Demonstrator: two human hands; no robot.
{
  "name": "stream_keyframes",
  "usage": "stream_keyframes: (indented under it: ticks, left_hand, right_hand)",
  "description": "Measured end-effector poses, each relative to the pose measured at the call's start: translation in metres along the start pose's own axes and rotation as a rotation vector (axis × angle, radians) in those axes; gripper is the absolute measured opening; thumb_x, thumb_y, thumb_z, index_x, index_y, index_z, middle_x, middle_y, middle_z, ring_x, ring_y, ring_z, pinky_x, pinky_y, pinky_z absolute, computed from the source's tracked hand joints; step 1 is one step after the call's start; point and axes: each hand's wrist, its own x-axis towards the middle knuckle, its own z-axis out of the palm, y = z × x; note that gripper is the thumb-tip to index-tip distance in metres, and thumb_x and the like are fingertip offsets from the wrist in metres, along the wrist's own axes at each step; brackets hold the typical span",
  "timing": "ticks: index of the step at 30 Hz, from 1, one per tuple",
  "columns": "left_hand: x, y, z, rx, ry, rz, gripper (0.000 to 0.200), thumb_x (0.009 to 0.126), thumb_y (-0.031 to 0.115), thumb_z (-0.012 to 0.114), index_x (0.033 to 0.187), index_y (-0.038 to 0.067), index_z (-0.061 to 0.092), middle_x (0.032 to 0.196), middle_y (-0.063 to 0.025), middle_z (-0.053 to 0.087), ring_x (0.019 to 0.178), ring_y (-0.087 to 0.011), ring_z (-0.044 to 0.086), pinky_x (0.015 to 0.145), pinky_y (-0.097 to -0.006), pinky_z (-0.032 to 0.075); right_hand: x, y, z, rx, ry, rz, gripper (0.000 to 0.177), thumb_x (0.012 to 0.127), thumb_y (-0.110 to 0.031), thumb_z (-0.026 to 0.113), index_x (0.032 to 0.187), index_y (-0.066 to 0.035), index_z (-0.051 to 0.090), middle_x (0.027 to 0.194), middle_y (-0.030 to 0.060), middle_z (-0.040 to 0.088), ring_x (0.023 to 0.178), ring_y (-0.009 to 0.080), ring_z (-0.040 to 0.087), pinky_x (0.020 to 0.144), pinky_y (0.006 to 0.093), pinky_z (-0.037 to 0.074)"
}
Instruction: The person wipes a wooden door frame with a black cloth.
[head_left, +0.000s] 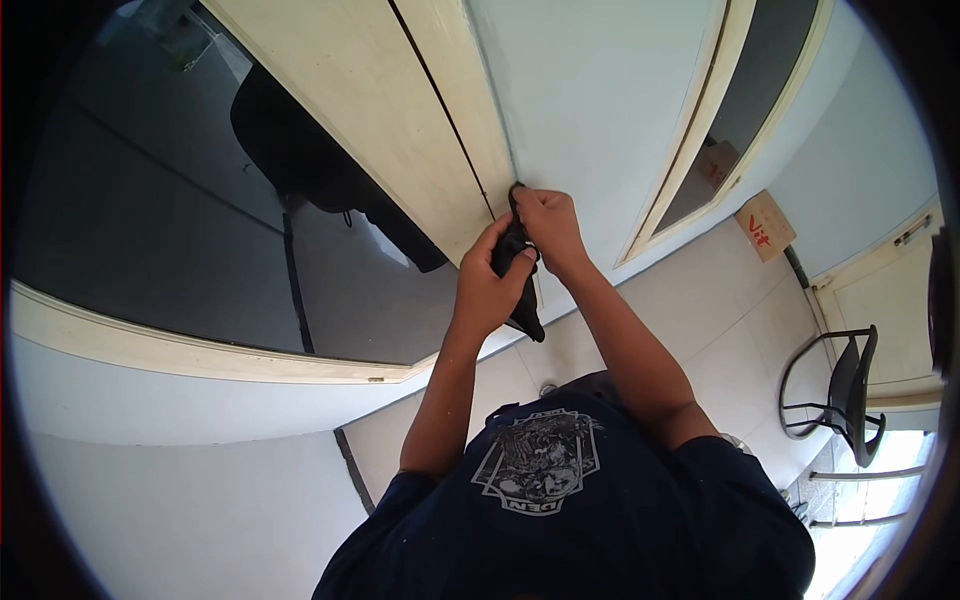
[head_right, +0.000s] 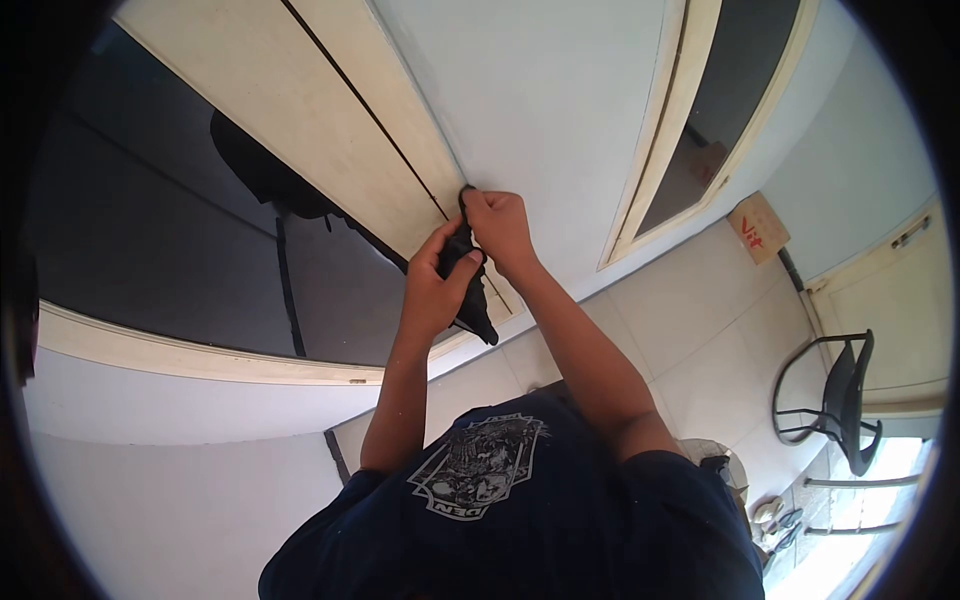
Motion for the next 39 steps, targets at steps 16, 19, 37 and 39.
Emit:
stream_keyframes:
  ticks: [16,19,37,39]
  left_hand:
    - [0.005,0.019,-0.007,-0.009,-0.003,0.051,0.049,0.089,0.008,0.065,0.135,-0.005,0.052,0.102,-0.0081,0.068,0.088,-0.0118,0.063,0.079,-0.0265,0.050]
    - [0.009,0.050,-0.011,-0.060,0.044,0.130,0.048,0.091,0.005,0.063,0.138,-0.001,0.053,0.099,-0.0063,0.066,0.084,-0.0098,0.062,0.075,-0.0244,0.051]
    - [0.002,0.069,-0.015,-0.006,0.118,0.258,0.051,0.091,0.004,0.063,0.140,-0.002,0.049,0.111,-0.0073,0.065,0.093,-0.0109,0.060,0.083,-0.0248,0.049]
    - [0.001,0.039,-0.017,0.092,0.099,0.218,0.048,0.091,0.005,0.063,0.137,-0.001,0.051,0.111,-0.0092,0.066,0.095,-0.0119,0.061,0.085,-0.0261,0.049]
  right_hand:
    - [0.006,-0.010,0.002,-0.005,0.013,-0.042,0.036,0.089,-0.021,0.060,0.058,-0.006,0.052,0.056,-0.0023,0.047,0.049,0.0083,0.040,0.047,0.0279,0.032]
    - [0.016,-0.064,0.013,0.045,-0.067,-0.173,0.036,0.090,-0.021,0.060,0.059,-0.005,0.052,0.054,-0.0015,0.046,0.049,0.0087,0.041,0.047,0.0276,0.035]
    - [0.006,-0.076,0.032,-0.091,-0.083,-0.210,0.040,0.091,-0.027,0.058,0.059,-0.003,0.054,0.055,-0.0013,0.049,0.050,0.0072,0.043,0.047,0.0276,0.034]
    - [0.006,-0.029,0.022,-0.124,-0.017,-0.139,0.040,0.090,-0.026,0.058,0.059,-0.002,0.055,0.053,-0.0010,0.049,0.050,0.0072,0.043,0.047,0.0274,0.034]
